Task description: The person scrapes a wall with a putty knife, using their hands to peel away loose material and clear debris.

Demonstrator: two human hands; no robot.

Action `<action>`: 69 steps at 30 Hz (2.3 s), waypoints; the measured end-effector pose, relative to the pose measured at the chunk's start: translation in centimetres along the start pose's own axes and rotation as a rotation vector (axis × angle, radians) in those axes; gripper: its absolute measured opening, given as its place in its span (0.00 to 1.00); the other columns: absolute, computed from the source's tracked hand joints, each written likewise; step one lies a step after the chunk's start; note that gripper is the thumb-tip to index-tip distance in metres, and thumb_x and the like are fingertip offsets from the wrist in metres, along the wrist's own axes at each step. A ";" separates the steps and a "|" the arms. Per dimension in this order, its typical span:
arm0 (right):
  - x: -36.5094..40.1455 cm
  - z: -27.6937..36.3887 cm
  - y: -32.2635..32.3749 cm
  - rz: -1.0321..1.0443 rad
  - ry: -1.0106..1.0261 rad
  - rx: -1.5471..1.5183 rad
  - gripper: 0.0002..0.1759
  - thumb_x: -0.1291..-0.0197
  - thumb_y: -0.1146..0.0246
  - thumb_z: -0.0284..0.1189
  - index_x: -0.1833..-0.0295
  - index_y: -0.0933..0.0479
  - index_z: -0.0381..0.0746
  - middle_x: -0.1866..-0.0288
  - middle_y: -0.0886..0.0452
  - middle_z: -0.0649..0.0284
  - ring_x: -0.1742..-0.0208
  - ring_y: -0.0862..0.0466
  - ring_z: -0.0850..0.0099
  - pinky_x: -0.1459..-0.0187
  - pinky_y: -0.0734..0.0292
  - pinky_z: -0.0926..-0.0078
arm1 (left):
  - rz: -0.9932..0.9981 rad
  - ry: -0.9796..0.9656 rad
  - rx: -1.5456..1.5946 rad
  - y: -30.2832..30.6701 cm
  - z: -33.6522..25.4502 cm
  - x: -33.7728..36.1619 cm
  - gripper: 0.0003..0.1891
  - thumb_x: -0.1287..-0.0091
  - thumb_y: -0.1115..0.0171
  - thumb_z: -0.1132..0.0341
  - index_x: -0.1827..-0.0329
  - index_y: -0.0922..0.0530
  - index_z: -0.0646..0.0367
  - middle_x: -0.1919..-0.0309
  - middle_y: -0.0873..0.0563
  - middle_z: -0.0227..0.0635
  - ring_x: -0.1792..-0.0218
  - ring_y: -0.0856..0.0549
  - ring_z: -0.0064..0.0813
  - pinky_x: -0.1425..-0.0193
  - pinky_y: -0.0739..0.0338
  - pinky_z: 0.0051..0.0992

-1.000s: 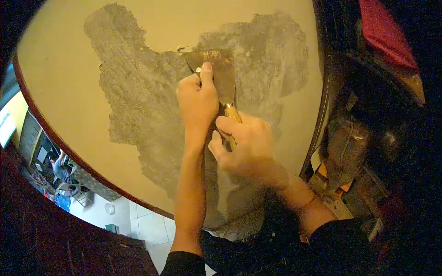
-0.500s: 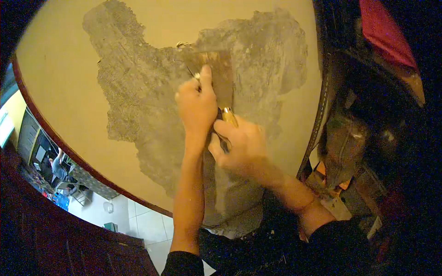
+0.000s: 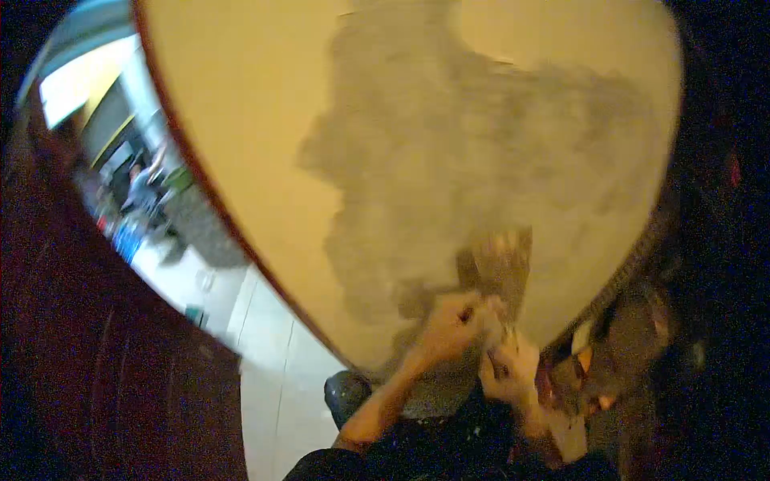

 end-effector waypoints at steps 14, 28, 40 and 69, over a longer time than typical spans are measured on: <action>13.1 -0.8 -11.8 0.731 -0.038 -0.269 0.12 0.47 0.33 0.37 0.70 0.25 0.42 0.77 0.26 0.56 0.73 0.21 0.52 0.69 0.25 0.55 | 0.175 0.455 -0.248 2.9 24.9 16.5 0.37 0.36 0.38 0.32 0.67 0.18 0.67 0.72 0.16 0.55 0.68 0.17 0.50 0.61 0.25 0.44; 13.8 -4.0 -13.8 1.195 -0.269 -0.372 0.25 0.43 0.33 0.49 0.48 0.18 0.43 0.57 0.13 0.51 0.55 0.14 0.48 0.52 0.18 0.54 | 0.202 0.676 -0.272 2.0 24.6 16.8 0.41 0.35 0.45 0.29 0.56 0.15 0.68 0.61 0.12 0.55 0.55 0.13 0.52 0.49 0.21 0.45; 13.4 -3.5 -13.3 1.104 -0.252 -0.462 0.14 0.42 0.30 0.37 0.66 0.23 0.39 0.79 0.25 0.59 0.77 0.25 0.65 0.71 0.29 0.65 | -0.076 0.701 -0.312 3.2 27.0 17.9 0.34 0.35 0.39 0.35 0.55 0.17 0.66 0.56 0.13 0.56 0.52 0.14 0.52 0.47 0.22 0.45; 13.5 -3.7 -12.6 0.965 -0.218 -0.532 0.12 0.41 0.32 0.37 0.61 0.20 0.39 0.76 0.24 0.55 0.75 0.23 0.60 0.67 0.25 0.63 | -0.229 0.421 -0.326 4.0 28.1 18.5 0.18 0.31 0.37 0.51 0.57 0.21 0.59 0.62 0.14 0.51 0.60 0.15 0.54 0.55 0.21 0.46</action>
Point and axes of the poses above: each hand's wrist, its own x-axis away from the middle knuckle, its own y-axis out of the back of the hand, z = x × y, the point moved 6 cm from there along -x, towards the middle knuckle
